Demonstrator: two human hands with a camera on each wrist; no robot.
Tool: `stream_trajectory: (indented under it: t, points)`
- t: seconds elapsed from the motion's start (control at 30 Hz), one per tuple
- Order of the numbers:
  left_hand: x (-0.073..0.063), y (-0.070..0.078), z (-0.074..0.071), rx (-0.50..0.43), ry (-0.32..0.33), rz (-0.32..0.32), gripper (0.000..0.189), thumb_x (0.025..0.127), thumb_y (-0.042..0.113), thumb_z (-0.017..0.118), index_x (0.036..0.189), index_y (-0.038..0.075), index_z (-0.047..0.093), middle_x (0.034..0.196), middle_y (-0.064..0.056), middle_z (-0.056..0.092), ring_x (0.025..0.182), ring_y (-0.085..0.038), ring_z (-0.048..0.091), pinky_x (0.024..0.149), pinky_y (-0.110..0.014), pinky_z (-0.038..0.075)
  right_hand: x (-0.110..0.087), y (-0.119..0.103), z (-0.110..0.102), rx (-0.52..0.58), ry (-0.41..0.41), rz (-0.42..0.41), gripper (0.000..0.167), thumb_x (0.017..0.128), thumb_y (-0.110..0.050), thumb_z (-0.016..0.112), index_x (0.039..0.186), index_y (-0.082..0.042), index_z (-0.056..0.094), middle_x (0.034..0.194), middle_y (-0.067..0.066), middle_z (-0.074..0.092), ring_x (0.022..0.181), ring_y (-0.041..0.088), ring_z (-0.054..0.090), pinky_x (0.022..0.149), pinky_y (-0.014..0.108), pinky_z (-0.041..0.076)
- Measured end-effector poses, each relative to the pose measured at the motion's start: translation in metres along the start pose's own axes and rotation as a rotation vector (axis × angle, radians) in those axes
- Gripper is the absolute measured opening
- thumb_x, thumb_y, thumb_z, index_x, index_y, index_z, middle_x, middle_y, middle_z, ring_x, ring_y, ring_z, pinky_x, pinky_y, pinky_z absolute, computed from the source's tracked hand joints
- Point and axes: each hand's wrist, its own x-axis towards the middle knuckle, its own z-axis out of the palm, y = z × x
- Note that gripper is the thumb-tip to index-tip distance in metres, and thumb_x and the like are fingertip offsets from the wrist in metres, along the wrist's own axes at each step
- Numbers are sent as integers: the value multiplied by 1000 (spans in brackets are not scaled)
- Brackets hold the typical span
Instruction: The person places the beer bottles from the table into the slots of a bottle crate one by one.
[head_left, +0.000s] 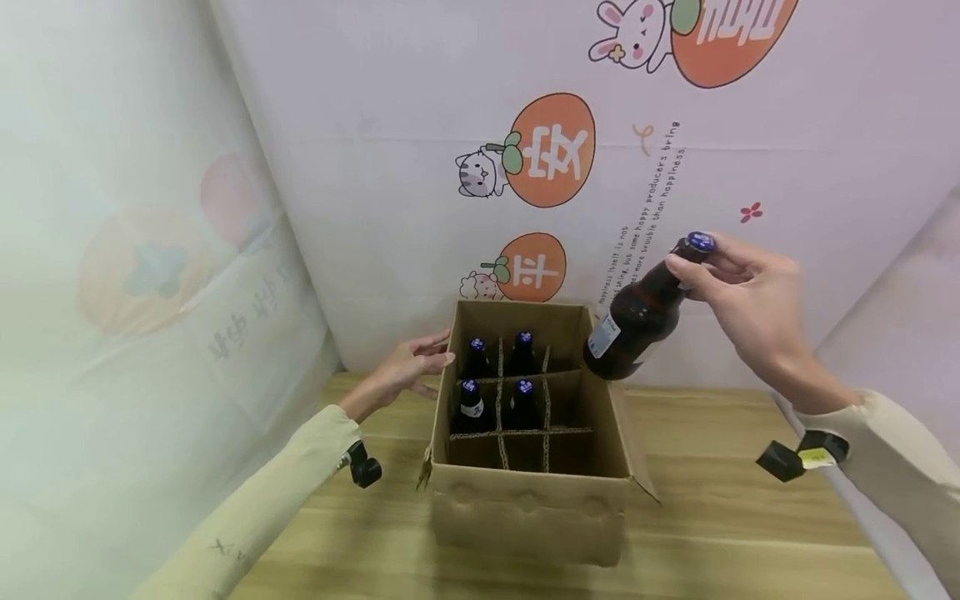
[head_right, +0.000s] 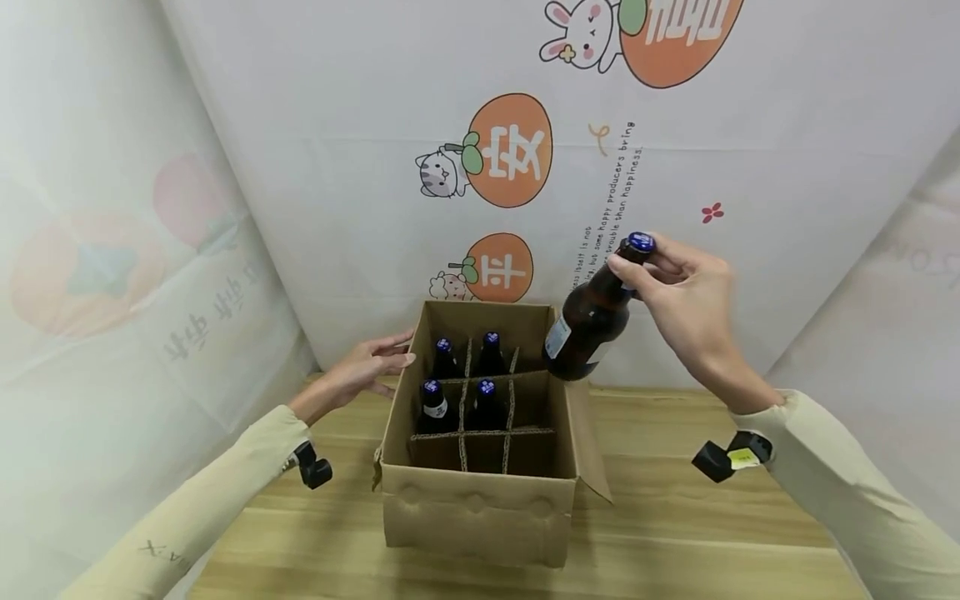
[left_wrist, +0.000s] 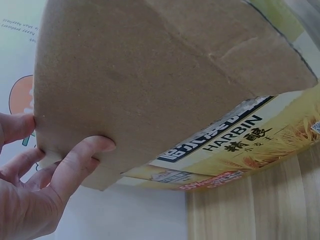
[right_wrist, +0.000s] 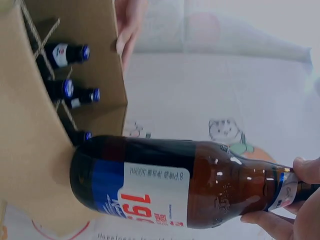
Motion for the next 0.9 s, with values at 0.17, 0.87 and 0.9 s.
stream_trajectory:
  t: [0.17, 0.87, 0.9]
  points:
    - [1, -2, 0, 5, -2, -13, 68, 106, 20, 63, 165, 16, 31, 165, -23, 36, 142, -54, 45, 90, -50, 66, -4, -9, 16, 61, -76, 21, 45, 90, -10, 83, 131, 2, 70, 99, -9, 81, 84, 8, 79, 74, 23, 65]
    - [2, 3, -4, 7, 0, -17, 68, 105, 21, 63, 165, 17, 32, 166, -21, 37, 142, -52, 46, 89, -49, 66, -17, 5, 92, 6, -459, 290, 55, 95, -18, 79, 142, 5, 61, 126, 24, 72, 93, 9, 77, 85, 31, 66]
    - [2, 3, -4, 5, 1, -17, 68, 105, 21, 63, 165, 17, 32, 166, -21, 37, 142, -52, 46, 89, -49, 66, -17, 7, 95, 9, -476, 297, 54, 95, -18, 80, 141, 5, 62, 127, 24, 72, 94, 11, 78, 85, 32, 67]
